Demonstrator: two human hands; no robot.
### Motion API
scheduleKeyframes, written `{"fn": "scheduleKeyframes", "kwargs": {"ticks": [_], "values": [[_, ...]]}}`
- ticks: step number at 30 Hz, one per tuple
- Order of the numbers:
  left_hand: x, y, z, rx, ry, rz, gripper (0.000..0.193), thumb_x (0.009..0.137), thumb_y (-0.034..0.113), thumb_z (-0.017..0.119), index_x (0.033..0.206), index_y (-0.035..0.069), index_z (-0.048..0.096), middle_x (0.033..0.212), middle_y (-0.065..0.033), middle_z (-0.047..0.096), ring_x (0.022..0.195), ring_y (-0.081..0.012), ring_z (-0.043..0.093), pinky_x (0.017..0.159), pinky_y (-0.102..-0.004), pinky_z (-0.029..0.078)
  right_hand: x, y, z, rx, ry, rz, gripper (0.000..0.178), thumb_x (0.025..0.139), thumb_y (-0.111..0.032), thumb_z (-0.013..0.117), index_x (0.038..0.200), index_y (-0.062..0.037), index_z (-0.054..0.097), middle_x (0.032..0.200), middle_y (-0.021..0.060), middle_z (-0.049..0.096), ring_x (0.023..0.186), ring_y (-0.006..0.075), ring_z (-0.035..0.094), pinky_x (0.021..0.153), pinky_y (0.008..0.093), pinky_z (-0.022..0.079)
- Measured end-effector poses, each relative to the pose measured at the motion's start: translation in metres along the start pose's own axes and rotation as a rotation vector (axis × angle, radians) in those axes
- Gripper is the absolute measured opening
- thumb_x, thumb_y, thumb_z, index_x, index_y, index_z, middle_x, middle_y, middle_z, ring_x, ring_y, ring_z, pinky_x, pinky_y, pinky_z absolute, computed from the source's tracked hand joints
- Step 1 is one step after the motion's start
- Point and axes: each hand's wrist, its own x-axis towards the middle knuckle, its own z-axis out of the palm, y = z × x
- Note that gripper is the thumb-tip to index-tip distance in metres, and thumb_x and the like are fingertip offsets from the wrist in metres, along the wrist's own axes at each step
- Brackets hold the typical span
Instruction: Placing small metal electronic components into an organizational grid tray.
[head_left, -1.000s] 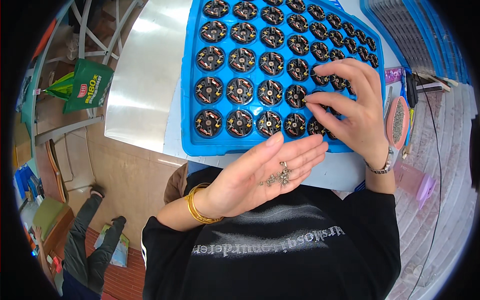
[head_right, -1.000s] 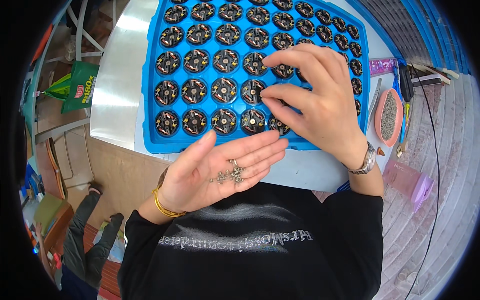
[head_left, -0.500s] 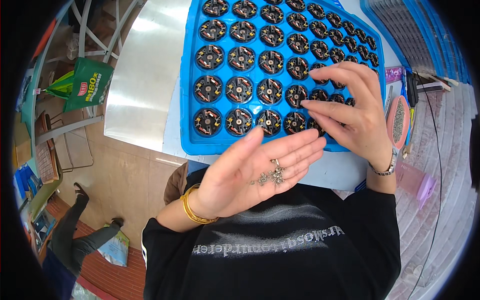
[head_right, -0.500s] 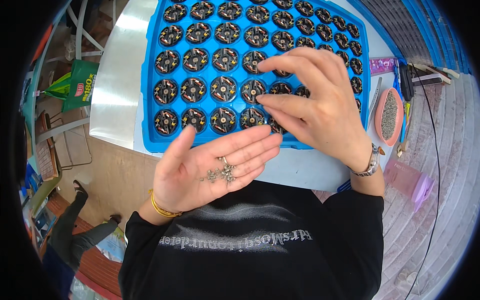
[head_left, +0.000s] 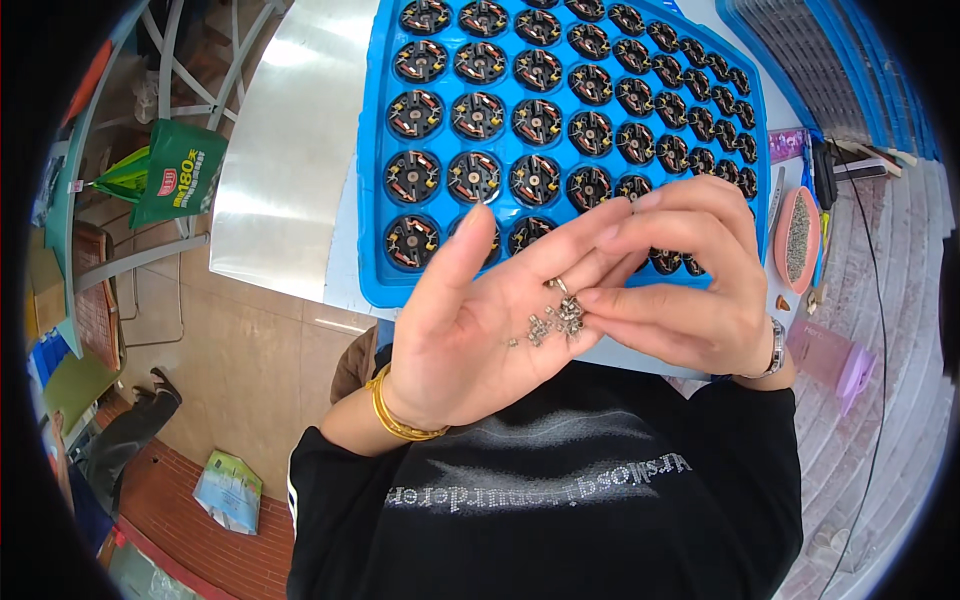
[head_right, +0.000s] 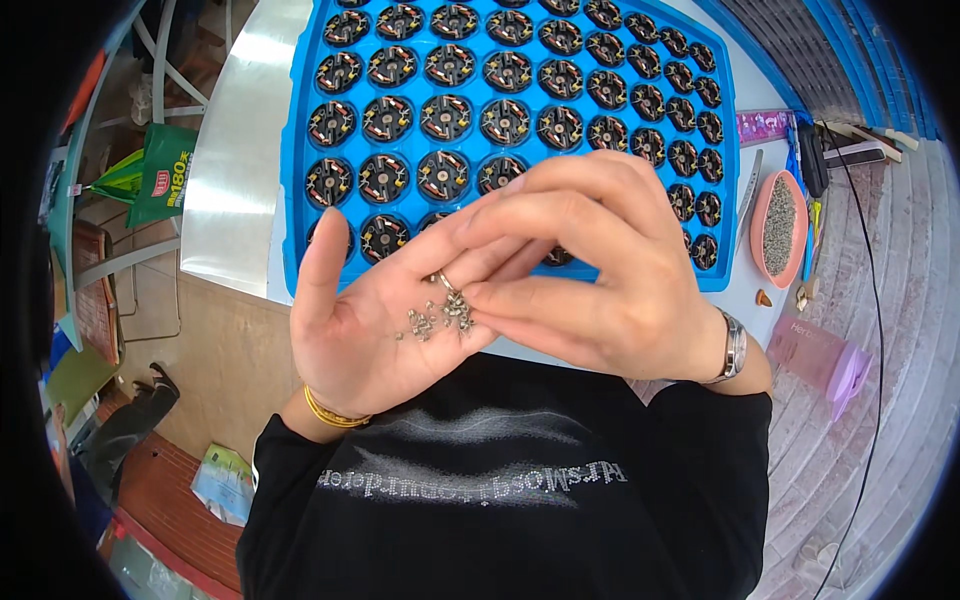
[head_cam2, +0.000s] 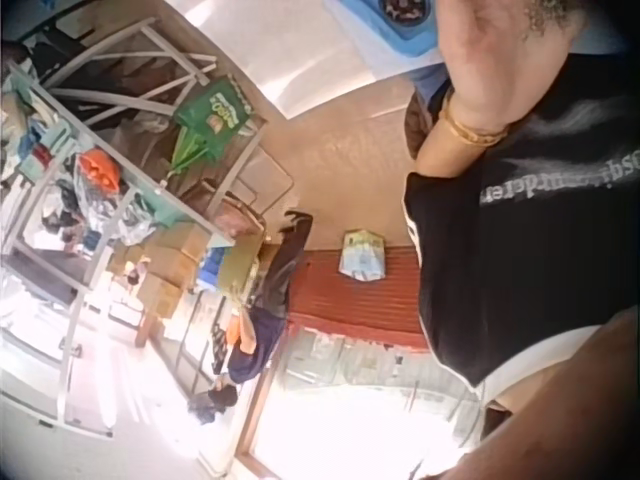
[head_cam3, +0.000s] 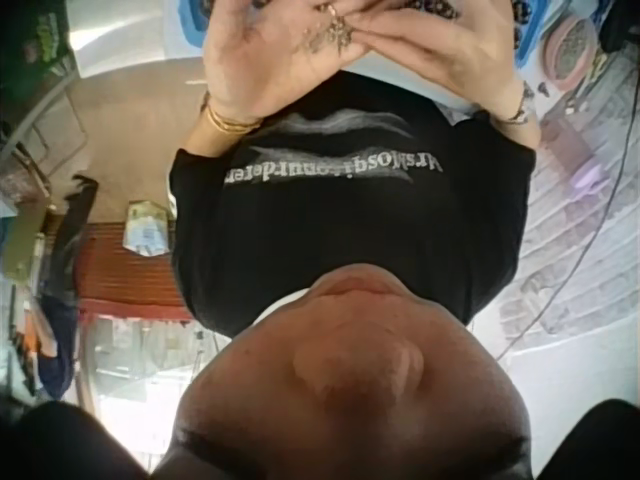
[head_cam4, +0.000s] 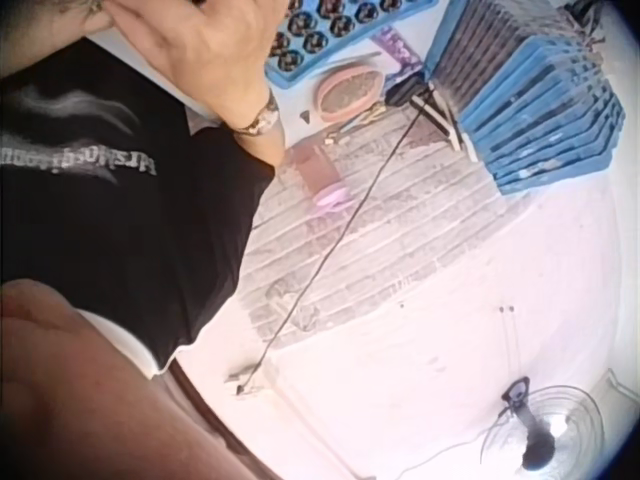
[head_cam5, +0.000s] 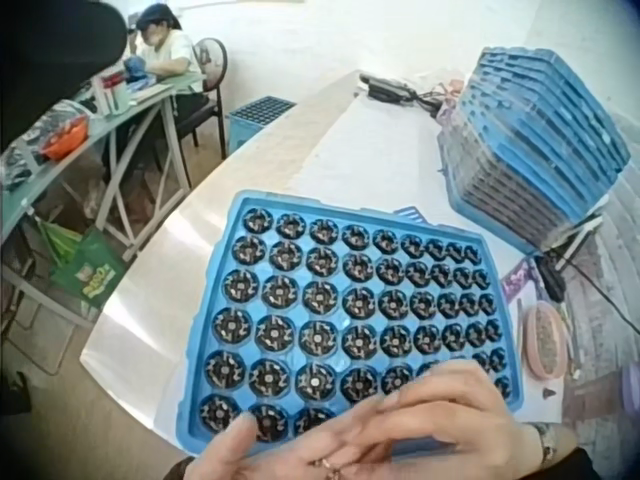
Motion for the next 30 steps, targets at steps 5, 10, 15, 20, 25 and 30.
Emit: {"fn": "scheduleKeyframes", "kwargs": {"ticks": [5, 10, 15, 20, 25, 30], "values": [[0.002, 0.001, 0.000, 0.017, -0.007, -0.024, 0.079, 0.105, 0.057, 0.015, 0.158, -0.001, 0.013, 0.165, -0.0116, 0.017, 0.153, -0.0218, 0.016, 0.124, -0.0378, 0.013, 0.006, -0.002, -0.013, 0.007, -0.045, 0.170, 0.029, 0.056, -0.012, 0.086, 0.084, -0.0165, 0.078, 0.112, 0.0037, 0.065, 0.105, 0.0275, 0.057, 0.086, 0.0407, 0.046], [-0.001, -0.001, 0.003, 0.025, 0.060, -0.058, 0.078, 0.105, 0.056, 0.016, 0.157, -0.003, 0.013, 0.165, -0.0120, 0.017, 0.153, -0.0219, 0.016, 0.125, -0.0373, 0.013, 0.003, 0.008, -0.016, -0.111, 0.021, 0.173, 0.029, 0.056, -0.012, 0.087, 0.083, -0.0169, 0.078, 0.112, 0.0049, 0.065, 0.107, 0.0293, 0.056, 0.090, 0.0420, 0.047], [-0.003, 0.000, 0.003, 0.035, 0.067, -0.074, 0.079, 0.105, 0.056, 0.017, 0.157, -0.003, 0.011, 0.165, -0.0130, 0.016, 0.153, -0.0221, 0.015, 0.125, -0.0372, 0.012, 0.005, 0.007, -0.014, -0.065, -0.005, 0.168, 0.029, 0.057, -0.012, 0.087, 0.084, -0.0167, 0.079, 0.110, 0.0054, 0.064, 0.109, 0.0299, 0.055, 0.093, 0.0426, 0.047], [-0.008, 0.001, 0.003, 0.045, 0.076, -0.065, 0.080, 0.105, 0.057, 0.019, 0.157, -0.004, 0.011, 0.165, -0.0141, 0.017, 0.153, -0.0230, 0.016, 0.125, -0.0374, 0.013, 0.007, 0.009, -0.015, 0.047, -0.059, 0.249, 0.026, 0.061, -0.007, 0.084, 0.085, -0.0143, 0.079, 0.109, 0.0055, 0.063, 0.110, 0.0294, 0.055, 0.094, 0.0434, 0.045], [-0.009, 0.024, 0.015, 0.106, 0.134, 0.068, 0.091, 0.102, 0.063, 0.023, 0.155, -0.008, 0.002, 0.164, -0.0258, 0.003, 0.154, -0.0341, 0.005, 0.125, -0.0440, 0.009, 0.001, 0.026, -0.016, 0.023, -0.011, 0.304, 0.023, 0.060, -0.007, 0.084, 0.081, -0.0136, 0.077, 0.108, 0.0042, 0.062, 0.111, 0.0287, 0.055, 0.095, 0.0434, 0.044], [-0.011, 0.040, 0.013, 0.039, 0.107, 0.304, 0.088, 0.104, 0.057, 0.026, 0.154, -0.010, -0.002, 0.162, -0.0290, -0.004, 0.153, -0.0351, -0.003, 0.126, -0.0441, 0.004, 0.002, 0.024, -0.009, -0.029, -0.170, 0.211, 0.019, 0.060, -0.010, 0.084, 0.076, -0.0154, 0.075, 0.107, 0.0008, 0.065, 0.111, 0.0279, 0.056, 0.098, 0.0443, 0.041]]}}
